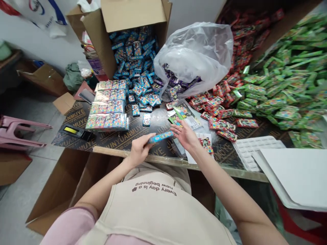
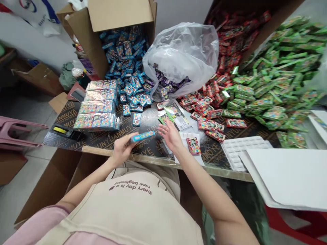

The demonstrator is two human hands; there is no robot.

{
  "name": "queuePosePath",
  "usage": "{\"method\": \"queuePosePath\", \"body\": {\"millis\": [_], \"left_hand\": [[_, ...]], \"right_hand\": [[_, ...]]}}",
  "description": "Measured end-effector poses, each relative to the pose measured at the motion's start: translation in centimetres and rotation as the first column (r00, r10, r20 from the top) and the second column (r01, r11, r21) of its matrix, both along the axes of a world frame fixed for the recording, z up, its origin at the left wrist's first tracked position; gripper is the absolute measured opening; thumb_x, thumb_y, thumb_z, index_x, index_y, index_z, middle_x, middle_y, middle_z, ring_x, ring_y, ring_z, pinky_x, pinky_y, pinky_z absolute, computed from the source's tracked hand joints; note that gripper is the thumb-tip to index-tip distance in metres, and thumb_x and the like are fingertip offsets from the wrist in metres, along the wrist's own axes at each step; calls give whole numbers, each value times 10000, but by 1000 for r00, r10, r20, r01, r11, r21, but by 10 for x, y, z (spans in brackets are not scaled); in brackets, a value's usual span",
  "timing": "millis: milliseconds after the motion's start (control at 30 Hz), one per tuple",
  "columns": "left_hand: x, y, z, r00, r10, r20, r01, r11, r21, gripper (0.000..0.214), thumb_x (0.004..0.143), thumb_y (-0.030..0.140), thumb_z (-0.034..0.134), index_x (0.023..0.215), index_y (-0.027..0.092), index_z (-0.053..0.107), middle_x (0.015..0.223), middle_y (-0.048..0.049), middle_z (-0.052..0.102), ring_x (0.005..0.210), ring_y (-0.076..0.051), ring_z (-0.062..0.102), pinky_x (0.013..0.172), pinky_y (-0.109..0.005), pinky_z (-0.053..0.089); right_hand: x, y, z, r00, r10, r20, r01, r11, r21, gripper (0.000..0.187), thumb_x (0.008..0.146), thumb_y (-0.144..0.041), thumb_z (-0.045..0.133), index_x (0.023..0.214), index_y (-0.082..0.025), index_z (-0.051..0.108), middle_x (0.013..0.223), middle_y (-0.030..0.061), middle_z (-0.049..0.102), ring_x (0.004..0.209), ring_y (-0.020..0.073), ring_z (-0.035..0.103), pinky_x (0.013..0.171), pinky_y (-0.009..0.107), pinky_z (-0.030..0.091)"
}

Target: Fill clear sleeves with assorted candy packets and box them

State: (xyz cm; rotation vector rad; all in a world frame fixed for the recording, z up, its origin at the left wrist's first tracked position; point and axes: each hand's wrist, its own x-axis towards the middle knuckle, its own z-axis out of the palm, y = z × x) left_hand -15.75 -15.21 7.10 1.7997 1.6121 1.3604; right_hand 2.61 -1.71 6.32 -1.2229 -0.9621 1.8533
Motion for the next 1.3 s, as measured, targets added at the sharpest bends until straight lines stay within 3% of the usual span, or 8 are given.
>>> {"method": "queuePosePath", "body": {"millis": [167,400,533,633,733,900,1100,1300], "left_hand": [[-38,-35,-19,853,29,-521,-48,999,-24,419,898,103,433,1258,223,610,1204,-99,684,1136,-257,638,993,-436,509],[-106,-56,-71,795,19,-606,-215,944,-252,369,916,216,476,1259,219,614,1322,-153,599,1290,-351,506,1049,-597,404],[-136,-67,-83,820,-117,-560,-115,926,-361,464,950,413,418,1350,209,534,1468,-131,456,1399,-360,351,1090,-627,321],[-151,-69,-89,838,-85,-539,-105,944,-312,470,955,474,362,1216,205,647,1375,-131,560,1349,-349,435,1078,-605,354],[-143,-60,-81,852,13,-524,-157,960,-232,423,943,480,395,1010,230,729,1178,-110,694,1182,-327,598,1044,-587,404],[-87,-22,-56,909,26,-417,-71,993,-92,293,930,379,490,947,220,736,1072,-104,732,1034,-250,678,999,-503,483],[-36,7,-50,919,-103,-381,95,995,-40,233,926,329,537,1004,212,722,1094,-110,723,1033,-227,679,958,-466,526],[-15,20,-47,917,-193,-349,193,981,-35,223,918,313,557,1011,191,719,1103,-124,719,1044,-244,676,929,-457,539]], "right_hand": [[12,-8,-20,998,11,57,-15,998,65,365,678,-511,725,908,-251,611,884,12,678,759,138,647,685,264,512],[9,-22,-27,973,91,212,-145,955,258,319,703,-492,696,857,-217,648,866,26,679,784,167,621,693,293,495],[23,-17,-29,908,64,413,-277,834,478,253,797,-426,586,870,-193,652,873,41,681,839,192,614,788,345,484],[48,6,-32,763,-132,632,-391,685,615,228,847,-370,557,936,-191,666,1031,92,676,1023,241,589,924,407,436],[71,39,-38,456,-316,832,-527,658,538,400,828,-425,623,1123,-154,631,1227,176,605,1185,318,502,985,451,382],[68,78,-47,60,-231,971,-683,700,209,551,853,-522,587,1200,-97,535,1146,216,618,1079,323,561,855,376,424],[49,76,-47,-70,-201,977,-784,617,71,319,966,-316,430,1151,-74,526,1113,234,607,1009,291,607,763,327,439],[53,79,-48,-39,-225,974,-802,588,104,353,949,-385,478,1182,-122,508,1144,213,595,1020,294,605,756,322,453]]}}
